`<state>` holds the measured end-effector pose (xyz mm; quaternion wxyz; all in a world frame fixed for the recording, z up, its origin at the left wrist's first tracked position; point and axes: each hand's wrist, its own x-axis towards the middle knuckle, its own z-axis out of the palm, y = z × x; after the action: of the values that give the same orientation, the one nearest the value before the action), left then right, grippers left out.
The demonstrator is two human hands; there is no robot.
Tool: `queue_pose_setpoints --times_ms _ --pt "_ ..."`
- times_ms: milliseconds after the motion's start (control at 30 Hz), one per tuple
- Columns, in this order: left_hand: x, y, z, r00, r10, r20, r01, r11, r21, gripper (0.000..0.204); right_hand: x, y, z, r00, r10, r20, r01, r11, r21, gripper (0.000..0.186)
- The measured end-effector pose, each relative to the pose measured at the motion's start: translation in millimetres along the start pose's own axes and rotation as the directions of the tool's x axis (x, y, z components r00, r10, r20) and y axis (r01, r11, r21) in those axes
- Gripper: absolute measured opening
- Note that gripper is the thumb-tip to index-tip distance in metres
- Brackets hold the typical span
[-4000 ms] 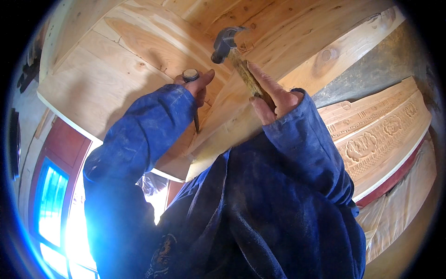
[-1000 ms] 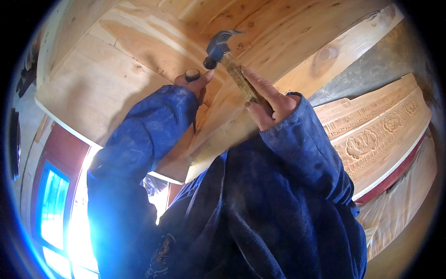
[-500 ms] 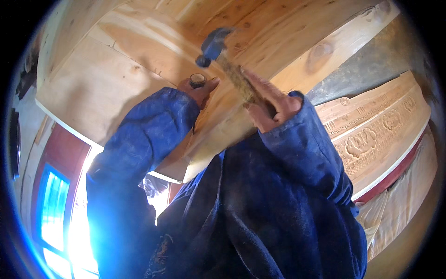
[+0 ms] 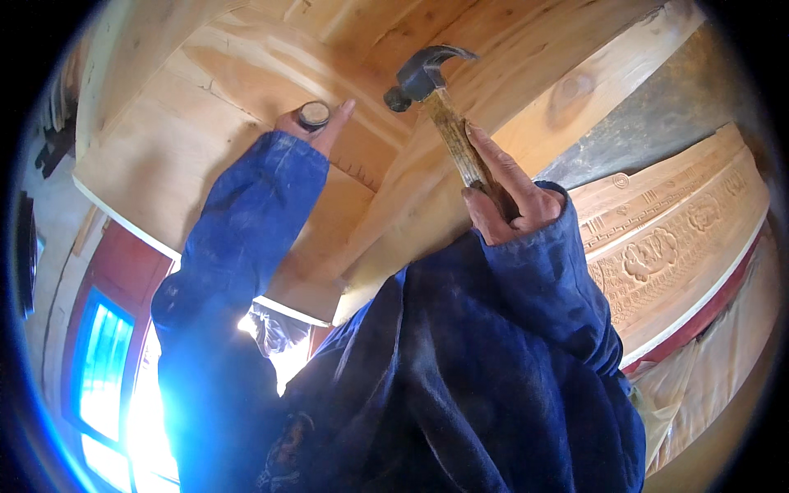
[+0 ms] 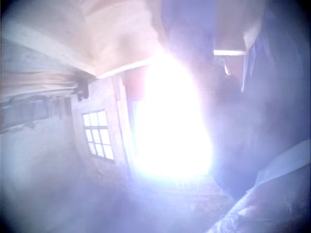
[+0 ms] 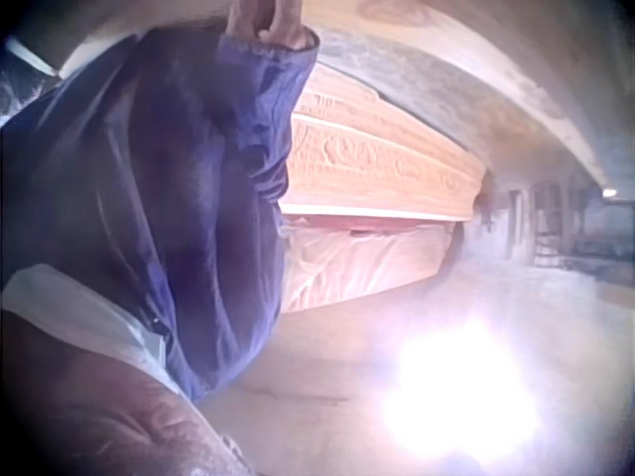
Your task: The person assembles wooden furniture components by holding a chisel against a joint and striking it with a hammer, then uses the hammer to drive nails into the wood structure.
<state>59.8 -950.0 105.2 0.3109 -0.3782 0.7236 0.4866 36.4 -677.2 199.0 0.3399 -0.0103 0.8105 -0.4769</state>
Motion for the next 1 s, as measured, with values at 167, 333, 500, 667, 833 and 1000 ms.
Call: queue_pose_setpoints --times_ms 167,333,500,667,833,1000 --pt "-14 -23 14 0.924 -0.311 0.223 0.376 0.846 -0.377 0.041 11 3 -3 0.996 -0.053 0.068 0.060 0.992 -0.107 0.060" --pt "-22 -17 16 0.902 -0.361 0.237 0.399 0.906 -0.140 0.044 12 0 5 0.988 -0.041 0.151 0.063 0.987 -0.146 0.060" --pt "-24 -17 15 0.922 -0.312 0.231 0.355 0.917 -0.182 0.044 14 -2 7 0.977 -0.156 0.144 0.175 0.976 -0.129 0.061" --pt "-33 -16 25 0.948 -0.236 0.213 0.295 0.902 -0.315 0.044 19 -14 4 0.985 -0.081 0.150 0.103 0.983 -0.149 0.061" --pt "-28 -28 39 0.931 -0.258 0.259 0.291 0.951 -0.100 0.046 22 -36 1 0.997 -0.025 0.069 0.033 0.992 -0.118 0.061" --pt "-25 -29 39 0.912 -0.294 0.285 0.343 0.930 -0.137 0.046 25 -8 4 0.963 -0.146 0.228 0.188 0.967 -0.174 0.057"
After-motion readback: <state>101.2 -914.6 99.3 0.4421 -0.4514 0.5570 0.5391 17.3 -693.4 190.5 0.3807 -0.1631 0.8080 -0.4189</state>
